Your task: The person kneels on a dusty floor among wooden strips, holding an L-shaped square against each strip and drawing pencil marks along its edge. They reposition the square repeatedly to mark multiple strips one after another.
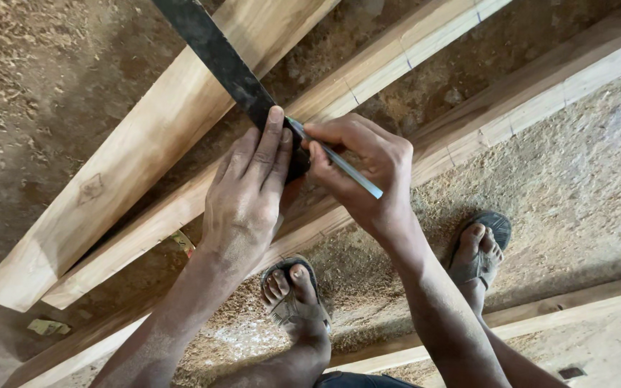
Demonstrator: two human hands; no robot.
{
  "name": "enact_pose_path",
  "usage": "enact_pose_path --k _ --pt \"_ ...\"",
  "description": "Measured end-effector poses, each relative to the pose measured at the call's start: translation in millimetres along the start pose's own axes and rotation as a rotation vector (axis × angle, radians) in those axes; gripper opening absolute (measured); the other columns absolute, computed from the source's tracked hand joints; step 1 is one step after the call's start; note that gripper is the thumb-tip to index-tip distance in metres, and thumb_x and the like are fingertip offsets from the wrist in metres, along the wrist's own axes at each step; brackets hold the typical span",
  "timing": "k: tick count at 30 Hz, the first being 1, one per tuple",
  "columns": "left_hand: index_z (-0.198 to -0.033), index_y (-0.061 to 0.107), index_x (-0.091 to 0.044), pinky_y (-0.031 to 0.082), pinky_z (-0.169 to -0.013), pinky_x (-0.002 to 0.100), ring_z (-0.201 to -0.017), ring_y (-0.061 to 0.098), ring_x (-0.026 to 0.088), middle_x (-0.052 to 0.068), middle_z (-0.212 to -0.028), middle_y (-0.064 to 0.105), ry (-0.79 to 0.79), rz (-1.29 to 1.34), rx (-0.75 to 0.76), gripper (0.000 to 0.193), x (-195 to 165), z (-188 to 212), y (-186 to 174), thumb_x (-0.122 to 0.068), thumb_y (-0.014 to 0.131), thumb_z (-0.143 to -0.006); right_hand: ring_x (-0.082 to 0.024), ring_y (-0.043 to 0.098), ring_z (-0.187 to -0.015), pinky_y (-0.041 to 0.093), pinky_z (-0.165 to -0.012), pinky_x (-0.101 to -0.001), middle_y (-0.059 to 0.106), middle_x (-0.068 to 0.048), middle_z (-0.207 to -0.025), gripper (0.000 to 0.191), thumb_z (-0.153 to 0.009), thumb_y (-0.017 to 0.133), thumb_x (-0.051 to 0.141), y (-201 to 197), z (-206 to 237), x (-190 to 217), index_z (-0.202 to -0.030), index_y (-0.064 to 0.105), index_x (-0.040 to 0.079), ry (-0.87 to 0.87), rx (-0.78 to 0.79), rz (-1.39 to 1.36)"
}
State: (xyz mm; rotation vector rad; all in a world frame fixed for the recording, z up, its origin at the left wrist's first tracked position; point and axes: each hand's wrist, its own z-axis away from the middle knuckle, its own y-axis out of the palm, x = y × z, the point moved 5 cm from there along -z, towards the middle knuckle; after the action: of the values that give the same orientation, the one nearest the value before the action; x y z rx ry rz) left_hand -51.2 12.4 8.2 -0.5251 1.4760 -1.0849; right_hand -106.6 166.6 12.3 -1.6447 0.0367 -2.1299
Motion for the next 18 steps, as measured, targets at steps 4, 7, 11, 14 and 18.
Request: enact_pose_path --k 4,7,11,14,18 --pt "-0.138 0.064 0.008 0.055 -0.109 0.046 -0.132 0.059 0.036 0.02 -0.159 0.047 -0.016 -0.002 0.009 0.054 2 2 6 -0.01 0.077 -0.089 -0.013 0.073 -0.084 0.059 -0.072 -0.0257 0.076 -0.01 -0.096 0.015 -0.094 0.072 -0.002 -6 9 -4 -0.108 0.074 -0.003 -0.013 0.002 0.058" --pt "-0.138 0.065 0.004 0.056 -0.109 0.046 -0.133 0.059 0.035 0.017 -0.158 0.047 -0.023 0.008 -0.021 0.056 3 0 10 -0.018 0.083 -0.089 -0.011 0.071 -0.069 0.056 -0.056 -0.0234 0.076 -0.009 -0.087 0.011 -0.091 0.072 0.0 -13 17 -11 -0.101 0.076 -0.001 0.012 0.049 0.177" --pt "-0.136 0.065 0.005 0.056 -0.108 0.046 -0.131 0.06 0.034 0.018 -0.157 0.048 -0.007 0.002 -0.039 0.059 2 -2 8 -0.02 0.087 -0.087 -0.011 0.077 -0.076 0.059 -0.065 -0.0257 0.078 -0.009 -0.09 0.008 -0.097 0.069 0.004 -30 27 -17 -0.102 0.075 0.002 -0.033 0.021 0.217" --pt "-0.136 0.065 0.007 0.055 -0.108 0.047 -0.131 0.06 0.036 0.019 -0.157 0.049 -0.008 0.021 -0.028 0.062 3 -2 3 -0.018 0.087 -0.084 -0.013 0.079 -0.079 0.06 -0.064 -0.0249 0.079 -0.012 -0.098 0.012 -0.104 0.066 0.007 -31 32 -20 -0.11 0.073 -0.001 0.008 -0.046 0.136" --pt "-0.137 0.064 0.009 0.049 -0.112 0.049 -0.131 0.059 0.036 0.019 -0.156 0.05 0.018 0.004 -0.051 0.064 4 -3 0 -0.015 0.088 -0.082 -0.013 0.079 -0.084 0.063 -0.067 -0.0248 0.077 -0.012 -0.104 0.023 -0.107 0.061 0.009 7 38 -24 -0.124 0.07 -0.003 0.137 -0.091 -0.012"
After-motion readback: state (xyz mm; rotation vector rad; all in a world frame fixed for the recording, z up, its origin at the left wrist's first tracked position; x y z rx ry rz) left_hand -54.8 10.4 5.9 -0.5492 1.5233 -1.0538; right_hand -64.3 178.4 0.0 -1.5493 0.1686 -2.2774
